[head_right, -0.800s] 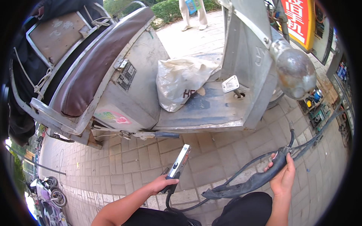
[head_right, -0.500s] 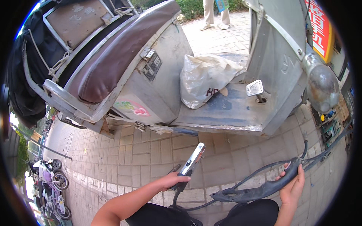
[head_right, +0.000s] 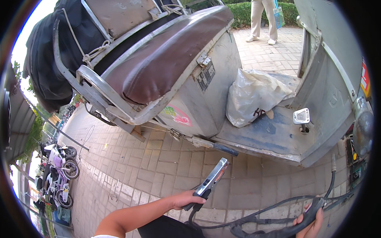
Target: The person uses a hammer and a hose-like tool to work on the side panel of a three-wheeled vehicle. The person repeatedly strikes the panel and manipulates the hose tool near the vehicle's body.
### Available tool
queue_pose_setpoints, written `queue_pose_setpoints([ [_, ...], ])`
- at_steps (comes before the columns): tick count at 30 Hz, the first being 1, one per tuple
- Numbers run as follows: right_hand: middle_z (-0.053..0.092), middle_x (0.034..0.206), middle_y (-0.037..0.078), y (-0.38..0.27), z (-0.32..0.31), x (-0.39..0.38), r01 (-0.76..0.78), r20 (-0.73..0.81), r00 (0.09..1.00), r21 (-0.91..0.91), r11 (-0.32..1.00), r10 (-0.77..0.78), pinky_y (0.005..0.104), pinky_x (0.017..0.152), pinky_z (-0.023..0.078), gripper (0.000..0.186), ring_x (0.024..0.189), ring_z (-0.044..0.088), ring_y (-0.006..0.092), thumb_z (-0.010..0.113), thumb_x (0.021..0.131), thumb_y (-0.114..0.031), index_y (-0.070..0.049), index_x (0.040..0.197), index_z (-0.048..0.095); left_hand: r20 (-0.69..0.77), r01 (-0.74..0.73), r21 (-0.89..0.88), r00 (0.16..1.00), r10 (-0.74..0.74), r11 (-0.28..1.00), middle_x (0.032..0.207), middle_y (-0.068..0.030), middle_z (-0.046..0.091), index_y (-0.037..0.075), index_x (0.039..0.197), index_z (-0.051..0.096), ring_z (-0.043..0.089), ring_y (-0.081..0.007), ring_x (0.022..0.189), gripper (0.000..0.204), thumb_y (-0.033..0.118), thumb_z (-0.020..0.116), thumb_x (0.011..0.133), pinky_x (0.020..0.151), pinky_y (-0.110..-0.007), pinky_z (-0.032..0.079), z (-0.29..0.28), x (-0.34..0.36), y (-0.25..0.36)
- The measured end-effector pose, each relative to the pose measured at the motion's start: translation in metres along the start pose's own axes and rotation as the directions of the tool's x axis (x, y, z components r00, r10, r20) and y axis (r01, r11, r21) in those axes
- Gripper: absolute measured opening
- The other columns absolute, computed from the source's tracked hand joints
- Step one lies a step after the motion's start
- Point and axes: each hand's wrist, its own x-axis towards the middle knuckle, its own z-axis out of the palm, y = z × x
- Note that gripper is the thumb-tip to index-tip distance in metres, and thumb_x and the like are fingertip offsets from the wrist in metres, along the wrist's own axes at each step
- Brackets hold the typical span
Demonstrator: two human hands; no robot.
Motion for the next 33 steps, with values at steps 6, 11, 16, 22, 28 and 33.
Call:
queue_pose_setpoints([
  [6, 0.057, 0.118, 0.018, 0.003, 0.017, -0.024, -0.090, 0.418, 0.899, -0.112, 0.990, 0.129, 0.0401, 0.075, 0.055, 0.056, 0.084, 0.062, 0.0259, 0.053, 0.101, -0.030, -0.006, 0.148, 0.035, -0.167, -0.198, -0.013, 0.967, 0.193, 0.980, 0.108, -0.0040, 0.057, -0.001, 0.132, 0.051, 0.052, -0.0157, 0.099, 0.060, 0.029, 0.076, 0.086, 0.090, -0.032, 0.043, -0.010, -0.068, 0.011],
  [11, 0.061, 0.096, 0.011, 0.005, 0.057, -0.022, -0.186, 0.471, 0.832, -0.259, 0.948, 0.292, 0.0369, 0.070, 0.053, 0.038, 0.081, 0.062, 0.0230, 0.052, 0.101, -0.021, -0.001, 0.132, 0.047, -0.448, -0.427, 0.024, 0.804, 0.391, 0.904, 0.105, -0.0043, 0.059, -0.002, 0.122, 0.057, 0.054, -0.0130, 0.094, 0.056, 0.033, 0.078, 0.085, 0.087, -0.032, 0.046, 0.000, -0.118, 0.003],
  [16, 0.061, 0.104, 0.011, 0.006, 0.089, -0.011, -0.138, 0.560, 0.738, -0.421, 0.896, 0.376, 0.0343, 0.070, 0.054, 0.042, 0.078, 0.063, 0.0202, 0.055, 0.100, -0.019, -0.003, 0.138, 0.045, -0.653, -0.542, 0.159, 0.570, 0.500, 0.825, 0.119, -0.0110, 0.065, -0.007, 0.133, 0.054, 0.059, -0.0159, 0.106, 0.062, 0.025, 0.076, 0.086, 0.094, -0.034, 0.047, 0.019, -0.155, 0.009],
  [22, 0.061, 0.110, 0.010, 0.026, 0.108, 0.001, -0.026, 0.691, 0.633, -0.431, 0.902, 0.348, 0.0335, 0.070, 0.055, 0.050, 0.082, 0.063, 0.0191, 0.057, 0.099, -0.018, -0.004, 0.145, 0.040, -0.763, -0.537, 0.325, 0.337, 0.551, 0.778, 0.094, -0.0079, 0.070, -0.005, 0.123, 0.062, 0.063, -0.0132, 0.084, 0.048, 0.024, 0.072, 0.087, 0.075, -0.031, 0.051, -0.028, -0.147, 0.014],
  [28, 0.061, 0.109, 0.009, 0.026, 0.112, -0.001, -0.030, 0.713, 0.600, -0.432, 0.901, 0.362, 0.0325, 0.069, 0.054, 0.050, 0.081, 0.062, 0.0183, 0.057, 0.099, -0.018, -0.004, 0.143, 0.040, -0.769, -0.388, 0.551, 0.108, 0.630, 0.739, 0.070, -0.0028, 0.063, -0.003, 0.104, 0.063, 0.057, -0.0102, 0.060, 0.039, 0.029, 0.074, 0.083, 0.057, -0.030, 0.048, -0.049, -0.133, 0.029],
  [33, 0.059, 0.109, 0.006, 0.023, 0.113, -0.006, -0.048, 0.698, 0.615, -0.431, 0.901, 0.366, 0.0296, 0.073, 0.052, 0.048, 0.084, 0.059, 0.0149, 0.057, 0.099, -0.016, -0.004, 0.143, 0.042, -0.760, -0.327, 0.572, 0.134, 0.636, 0.752, 0.066, -0.0021, 0.061, 0.000, 0.102, 0.063, 0.056, -0.0092, 0.058, 0.034, 0.026, 0.074, 0.082, 0.056, -0.029, 0.047, -0.063, -0.130, 0.040],
])
